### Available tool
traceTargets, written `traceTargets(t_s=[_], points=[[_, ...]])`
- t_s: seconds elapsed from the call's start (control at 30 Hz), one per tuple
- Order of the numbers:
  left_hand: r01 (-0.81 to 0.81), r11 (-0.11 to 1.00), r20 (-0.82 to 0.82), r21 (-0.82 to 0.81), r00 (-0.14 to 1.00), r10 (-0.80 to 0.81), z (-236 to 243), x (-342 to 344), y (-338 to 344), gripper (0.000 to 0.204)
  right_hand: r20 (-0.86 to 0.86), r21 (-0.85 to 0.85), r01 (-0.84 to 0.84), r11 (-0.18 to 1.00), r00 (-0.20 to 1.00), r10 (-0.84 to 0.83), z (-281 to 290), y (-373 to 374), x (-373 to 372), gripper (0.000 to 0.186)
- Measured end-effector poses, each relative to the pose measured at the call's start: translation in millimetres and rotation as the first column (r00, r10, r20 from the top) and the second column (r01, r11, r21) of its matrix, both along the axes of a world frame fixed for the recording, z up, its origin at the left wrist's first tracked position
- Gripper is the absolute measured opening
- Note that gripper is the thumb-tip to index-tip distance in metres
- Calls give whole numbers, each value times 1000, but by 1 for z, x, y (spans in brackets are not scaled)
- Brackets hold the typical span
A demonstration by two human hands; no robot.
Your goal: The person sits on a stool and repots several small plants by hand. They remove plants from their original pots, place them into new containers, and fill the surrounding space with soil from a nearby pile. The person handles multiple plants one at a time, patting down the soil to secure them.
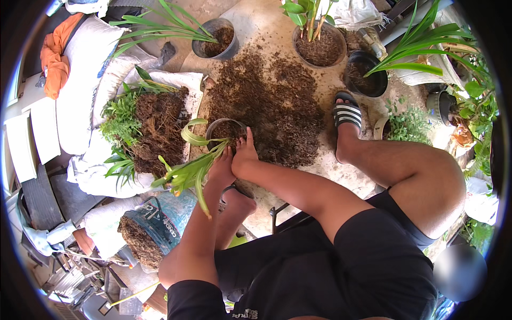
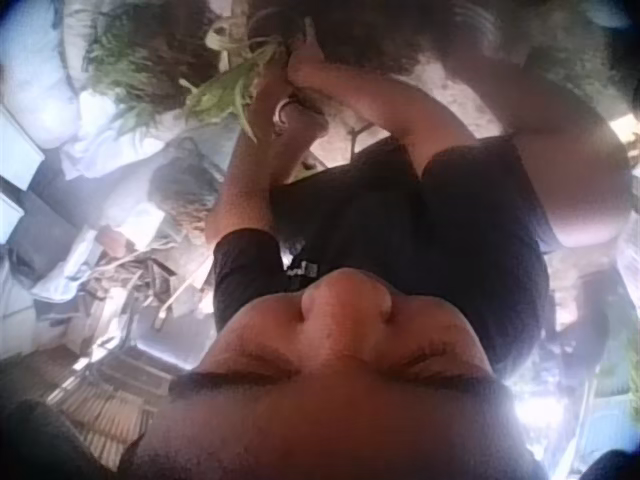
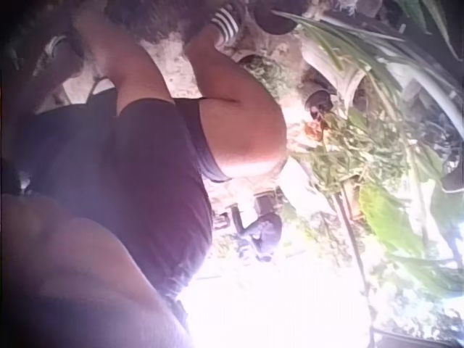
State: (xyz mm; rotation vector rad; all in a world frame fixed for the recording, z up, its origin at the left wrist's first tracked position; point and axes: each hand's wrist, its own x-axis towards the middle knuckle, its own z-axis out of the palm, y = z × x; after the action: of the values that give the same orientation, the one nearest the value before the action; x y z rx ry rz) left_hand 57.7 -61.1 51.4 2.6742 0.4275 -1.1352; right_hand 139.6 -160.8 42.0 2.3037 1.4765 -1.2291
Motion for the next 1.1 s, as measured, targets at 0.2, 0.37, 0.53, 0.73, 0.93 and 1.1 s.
traceTargets(t_s=[0.2, 0.37, 0.53, 0.73, 0.93, 1.1], points=[[79, 996, 65, 39, 995, -81, -33, -16, 27, 95, 194, 28, -153, 988, 970, 145, -3, 0, 32, 62], [244, 959, 79, 143, 963, -257, -24, -9, 28, 96, 234, -36, -275, 961, 932, 275, 12, -3, 42, 61], [263, 957, 61, 119, 960, -272, -9, 5, 42, 87, 414, 34, -460, 887, 814, 407, -23, 27, 52, 60], [570, 713, 239, 408, 688, -686, -18, 13, 91, 57, 370, -101, -660, 745, 670, 644, -50, 36, 89, 64], [654, 203, -92, 729, 388, -917, -63, 1, 123, 72, 301, -80, -678, 730, 682, 666, -17, 50, 75, 68], [741, 526, 207, 417, 486, -849, -32, 29, 110, 72, 285, -20, -589, 808, 771, 569, -19, 25, 87, 67]])
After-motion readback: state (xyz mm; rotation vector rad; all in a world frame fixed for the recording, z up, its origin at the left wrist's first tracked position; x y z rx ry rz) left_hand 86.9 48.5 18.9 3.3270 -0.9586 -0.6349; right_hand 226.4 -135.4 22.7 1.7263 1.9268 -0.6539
